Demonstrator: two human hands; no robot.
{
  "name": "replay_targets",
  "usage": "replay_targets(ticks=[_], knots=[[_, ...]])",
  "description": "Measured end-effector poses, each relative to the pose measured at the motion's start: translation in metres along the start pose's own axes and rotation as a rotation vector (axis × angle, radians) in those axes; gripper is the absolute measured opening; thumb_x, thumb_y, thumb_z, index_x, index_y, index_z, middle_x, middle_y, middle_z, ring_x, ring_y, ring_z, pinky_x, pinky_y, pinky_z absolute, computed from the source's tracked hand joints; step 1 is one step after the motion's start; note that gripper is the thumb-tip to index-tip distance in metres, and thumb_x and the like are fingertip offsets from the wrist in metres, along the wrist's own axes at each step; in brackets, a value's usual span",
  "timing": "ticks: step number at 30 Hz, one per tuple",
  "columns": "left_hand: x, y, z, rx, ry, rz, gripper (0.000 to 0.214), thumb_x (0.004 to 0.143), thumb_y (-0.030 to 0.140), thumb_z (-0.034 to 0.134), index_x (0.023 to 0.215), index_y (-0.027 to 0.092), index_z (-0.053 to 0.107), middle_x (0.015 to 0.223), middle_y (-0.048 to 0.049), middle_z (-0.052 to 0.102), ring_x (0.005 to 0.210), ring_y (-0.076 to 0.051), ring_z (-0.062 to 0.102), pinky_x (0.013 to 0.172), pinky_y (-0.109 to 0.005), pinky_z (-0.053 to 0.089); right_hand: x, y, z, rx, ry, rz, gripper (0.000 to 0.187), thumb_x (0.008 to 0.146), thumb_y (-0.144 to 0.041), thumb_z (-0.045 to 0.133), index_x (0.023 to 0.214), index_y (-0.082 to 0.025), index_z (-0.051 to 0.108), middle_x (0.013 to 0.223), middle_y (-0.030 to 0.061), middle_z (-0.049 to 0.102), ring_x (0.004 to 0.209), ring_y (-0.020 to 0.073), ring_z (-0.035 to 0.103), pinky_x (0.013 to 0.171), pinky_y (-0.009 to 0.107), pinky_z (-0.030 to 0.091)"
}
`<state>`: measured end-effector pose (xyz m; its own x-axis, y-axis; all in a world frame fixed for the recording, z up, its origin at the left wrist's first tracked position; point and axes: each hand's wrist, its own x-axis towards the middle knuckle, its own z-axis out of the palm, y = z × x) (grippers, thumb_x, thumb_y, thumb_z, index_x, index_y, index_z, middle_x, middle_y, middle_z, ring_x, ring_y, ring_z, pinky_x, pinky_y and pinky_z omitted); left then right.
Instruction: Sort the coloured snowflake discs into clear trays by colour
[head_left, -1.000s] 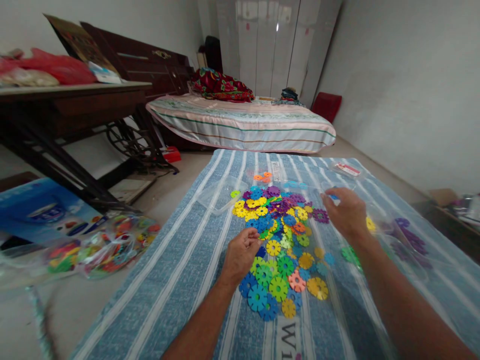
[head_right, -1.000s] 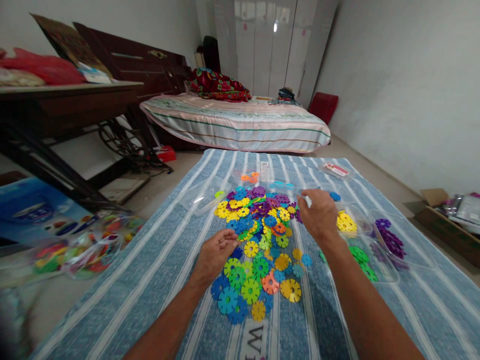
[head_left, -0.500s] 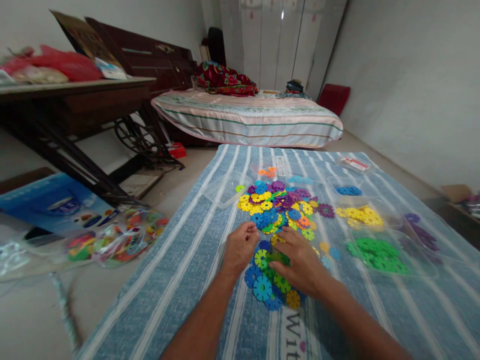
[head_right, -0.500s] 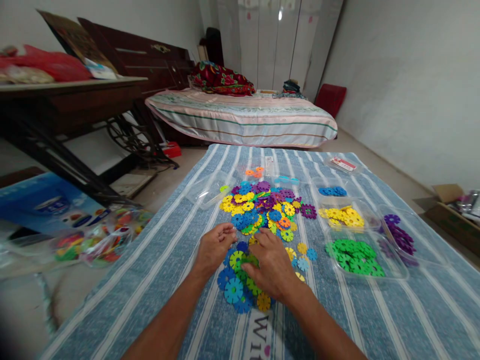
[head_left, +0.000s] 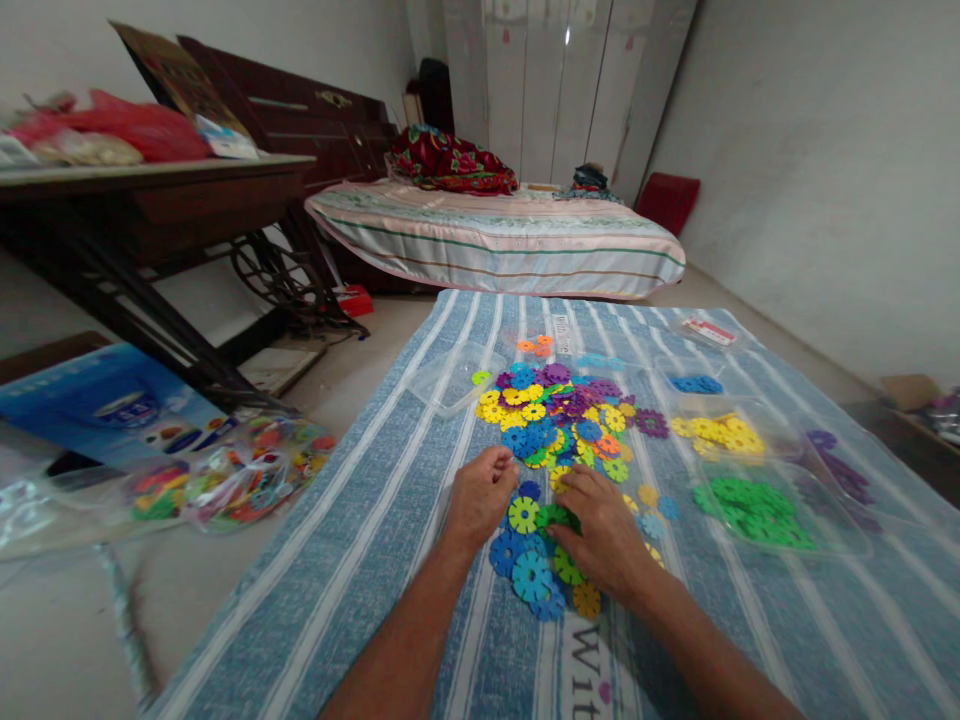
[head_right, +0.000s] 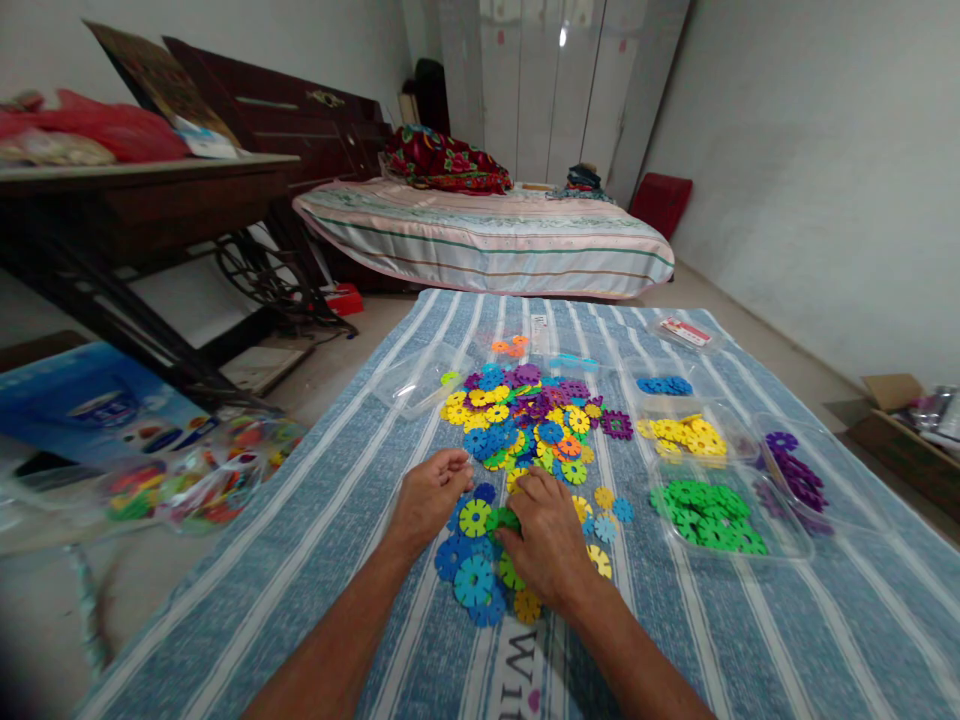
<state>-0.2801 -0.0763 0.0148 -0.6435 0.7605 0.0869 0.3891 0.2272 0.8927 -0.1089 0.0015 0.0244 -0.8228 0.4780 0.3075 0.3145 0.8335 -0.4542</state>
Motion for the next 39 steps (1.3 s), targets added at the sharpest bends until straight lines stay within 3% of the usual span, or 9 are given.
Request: replay_targets(ticks=[9, 14, 17, 19, 22, 25, 29, 33, 39], knots=[[0.003, 0.003, -0.002, 0.057, -0.016, 0.012, 0.028, 0.073, 0.036, 0.053, 0.092, 0.017, 0.061, 0.082, -0.0039, 0.069, 0.070, -0.016, 0.066, 0.066, -0.026, 0.052, 0.000, 0.006, -0.006, 0.092, 0.187, -0.044, 0.007, 0.077, -0.019, 0.057, 0.074, -0.023, 0.063, 0.092, 0.0036, 0.065, 0.103, 0.0200, 0.054, 0.092, 0.039, 0.042], [0.001, 0.007, -0.003, 0.072, -0.032, -0.004, 0.029, 0.073, 0.037, 0.053, 0.093, 0.018, 0.061, 0.083, -0.0033, 0.069, 0.071, -0.016, 0.066, 0.067, -0.027, 0.052, -0.013, 0.034, -0.061, -0.184, 0.413, -0.001, 0.012, 0.082, -0.026, 0.053, 0.076, -0.021, 0.062, 0.093, 0.0061, 0.066, 0.101, 0.0210, 0.056, 0.090, 0.041, 0.043], [-0.001, 0.011, -0.003, 0.094, -0.031, 0.002, 0.027, 0.073, 0.035, 0.053, 0.092, 0.018, 0.062, 0.081, -0.0018, 0.069, 0.071, -0.015, 0.065, 0.067, -0.026, 0.052, -0.031, 0.058, -0.096, -0.499, 0.517, 0.192, 0.018, 0.081, -0.033, 0.053, 0.076, -0.019, 0.063, 0.091, 0.0097, 0.065, 0.096, 0.0257, 0.058, 0.087, 0.047, 0.043], [-0.003, 0.013, -0.003, 0.118, -0.029, 0.015, 0.024, 0.073, 0.034, 0.053, 0.089, 0.019, 0.062, 0.079, -0.0008, 0.069, 0.070, -0.014, 0.065, 0.066, -0.024, 0.051, -0.041, 0.065, -0.106, -0.620, 0.544, 0.281, 0.021, 0.080, -0.037, 0.054, 0.080, -0.018, 0.063, 0.090, 0.0110, 0.064, 0.094, 0.0281, 0.058, 0.085, 0.049, 0.043], [-0.004, 0.015, -0.003, 0.145, -0.025, 0.034, 0.023, 0.073, 0.034, 0.052, 0.088, 0.019, 0.062, 0.077, 0.0004, 0.069, 0.069, -0.014, 0.065, 0.064, -0.023, 0.050, -0.049, 0.057, -0.092, -0.501, 0.503, 0.184, 0.022, 0.081, -0.038, 0.054, 0.087, -0.019, 0.063, 0.093, 0.0094, 0.064, 0.098, 0.0267, 0.057, 0.087, 0.047, 0.044], [-0.004, 0.016, -0.002, 0.149, -0.017, 0.037, 0.024, 0.074, 0.033, 0.052, 0.089, 0.019, 0.062, 0.077, 0.0005, 0.069, 0.068, -0.014, 0.065, 0.064, -0.023, 0.050, -0.045, 0.034, -0.061, -0.287, 0.343, 0.041, 0.018, 0.082, -0.032, 0.054, 0.093, -0.021, 0.062, 0.101, 0.0081, 0.063, 0.110, 0.0256, 0.051, 0.093, 0.045, 0.044], [-0.005, 0.016, -0.003, 0.148, -0.020, 0.038, 0.023, 0.074, 0.034, 0.052, 0.089, 0.019, 0.062, 0.077, 0.0006, 0.069, 0.069, -0.014, 0.065, 0.065, -0.023, 0.050, -0.032, 0.012, -0.027, -0.202, 0.128, 0.068, 0.023, 0.080, -0.023, 0.054, 0.102, -0.021, 0.062, 0.113, 0.0096, 0.059, 0.122, 0.0290, 0.041, 0.096, 0.049, 0.041], [-0.004, 0.016, -0.004, 0.132, -0.037, 0.029, 0.023, 0.073, 0.033, 0.052, 0.089, 0.019, 0.062, 0.077, 0.0001, 0.068, 0.068, -0.014, 0.065, 0.065, -0.023, 0.050, -0.024, 0.010, -0.014, -0.185, 0.039, 0.093, 0.029, 0.077, -0.021, 0.057, 0.106, -0.022, 0.060, 0.117, 0.0105, 0.056, 0.125, 0.0307, 0.037, 0.097, 0.051, 0.038], [-0.003, 0.015, -0.003, 0.129, -0.050, 0.029, 0.023, 0.072, 0.033, 0.053, 0.089, 0.019, 0.062, 0.078, -0.0001, 0.068, 0.067, -0.014, 0.064, 0.065, -0.023, 0.051, -0.024, 0.013, -0.010, -0.161, 0.030, 0.102, 0.028, 0.076, -0.019, 0.058, 0.104, -0.021, 0.061, 0.117, 0.0101, 0.055, 0.124, 0.0300, 0.037, 0.097, 0.050, 0.039]])
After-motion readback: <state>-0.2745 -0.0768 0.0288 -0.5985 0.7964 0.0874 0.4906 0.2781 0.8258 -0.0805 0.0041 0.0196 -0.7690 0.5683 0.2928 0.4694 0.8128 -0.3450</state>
